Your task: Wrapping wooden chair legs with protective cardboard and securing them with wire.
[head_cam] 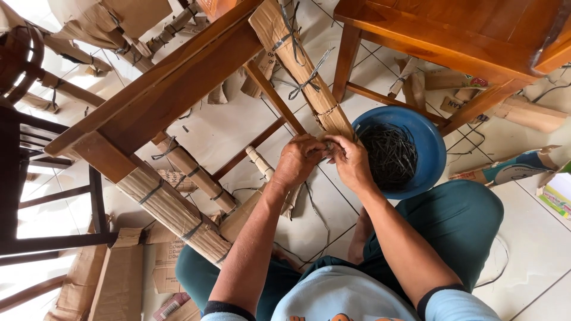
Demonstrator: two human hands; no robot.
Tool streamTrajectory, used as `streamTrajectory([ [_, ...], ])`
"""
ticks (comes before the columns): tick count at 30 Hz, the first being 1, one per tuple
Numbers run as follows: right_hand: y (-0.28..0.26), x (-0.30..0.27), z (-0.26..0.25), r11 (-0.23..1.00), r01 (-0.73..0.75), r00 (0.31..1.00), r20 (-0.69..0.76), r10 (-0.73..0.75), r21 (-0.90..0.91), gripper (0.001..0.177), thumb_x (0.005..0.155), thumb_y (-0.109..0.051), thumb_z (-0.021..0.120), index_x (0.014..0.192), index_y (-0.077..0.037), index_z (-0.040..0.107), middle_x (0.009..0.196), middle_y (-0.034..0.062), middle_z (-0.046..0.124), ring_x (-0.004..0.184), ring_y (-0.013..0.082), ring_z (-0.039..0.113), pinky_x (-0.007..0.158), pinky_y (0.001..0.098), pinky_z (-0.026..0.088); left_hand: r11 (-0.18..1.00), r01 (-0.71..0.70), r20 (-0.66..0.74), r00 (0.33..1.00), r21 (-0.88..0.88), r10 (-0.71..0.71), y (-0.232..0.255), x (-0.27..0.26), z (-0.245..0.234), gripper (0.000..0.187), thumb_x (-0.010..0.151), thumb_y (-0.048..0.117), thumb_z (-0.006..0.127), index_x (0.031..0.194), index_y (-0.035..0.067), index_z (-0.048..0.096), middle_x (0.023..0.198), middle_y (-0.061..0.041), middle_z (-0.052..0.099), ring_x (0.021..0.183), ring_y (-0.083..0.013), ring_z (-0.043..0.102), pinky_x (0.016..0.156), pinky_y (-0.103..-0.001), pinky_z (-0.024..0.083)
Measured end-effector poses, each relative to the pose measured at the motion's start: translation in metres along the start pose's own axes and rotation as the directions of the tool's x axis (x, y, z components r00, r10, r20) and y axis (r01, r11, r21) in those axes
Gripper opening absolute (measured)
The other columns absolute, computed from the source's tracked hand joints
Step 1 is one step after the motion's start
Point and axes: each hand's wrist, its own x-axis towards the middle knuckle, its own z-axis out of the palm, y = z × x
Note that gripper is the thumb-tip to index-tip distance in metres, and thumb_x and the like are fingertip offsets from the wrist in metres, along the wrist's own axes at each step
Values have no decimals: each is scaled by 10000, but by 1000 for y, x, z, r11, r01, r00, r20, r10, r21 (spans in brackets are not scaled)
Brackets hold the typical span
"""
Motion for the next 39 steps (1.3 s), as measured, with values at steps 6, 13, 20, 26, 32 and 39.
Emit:
streamTrajectory([
  [6, 38, -5, 4, 992, -73, 995, -59, 79, 104, 105, 1022, -43, 629, 1010, 40, 693, 748, 159, 673, 641, 207, 699, 507, 306, 620, 996, 25, -5, 1000, -86, -26, -10, 3, 2, 113, 899, 168, 728, 992, 188, 788, 968, -47, 749, 1062, -321, 690, 942, -442, 556],
  [13, 41, -19, 22, 887, -254, 956, -41, 291, 386, 136, 1045, -98, 588, 999, 21, 632, 746, 91, 623, 628, 172, 666, 493, 245, 588, 979, 154, -13, 987, -133, -157, 4, 2, -3, 121, 918, 152, 708, 1031, 146, 750, 876, -79, 726, 928, -303, 709, 851, -421, 574],
  [20, 2, -37, 20, 997, -77, 946, -318, 65, -26, 238, 1019, -97, 657, 1244, -56, 589, 904, 92, 613, 723, 167, 616, 601, 258, 533, 918, 310, -19, 946, -247, -325, 16, 3, -7, 351, 894, 101, 662, 1233, 126, 577, 844, -58, 712, 803, -216, 674, 795, -389, 548],
  [26, -9, -24, 23, 906, 303, 896, -235, -376, -296, 289, 931, -9, 757, 1201, -101, 711, 1081, 84, 740, 707, 198, 702, 586, 275, 566, 933, 271, -17, 959, -239, -283, 23, 1, -10, 438, 908, 70, 638, 1320, 127, 501, 861, -75, 739, 865, -266, 713, 857, -432, 553],
  [32, -2, -16, 36, 935, 227, 917, -263, -299, -272, 154, 914, -101, 815, 1053, -119, 752, 898, 41, 760, 752, 189, 724, 666, 278, 571, 941, 246, -21, 966, -234, -258, 29, 0, -16, 441, 939, 67, 582, 1361, 122, 468, 930, -105, 774, 953, -321, 731, 915, -474, 558],
  [39, 1, -15, 41, 970, 148, 899, -383, -213, -192, 108, 938, -125, 824, 992, -104, 733, 788, 58, 727, 685, 196, 722, 618, 296, 569, 953, 221, -52, 970, -209, -236, 30, -2, -14, 655, 838, -22, 610, 1437, 125, 387, 937, -143, 766, 906, -340, 734, 865, -470, 571],
])
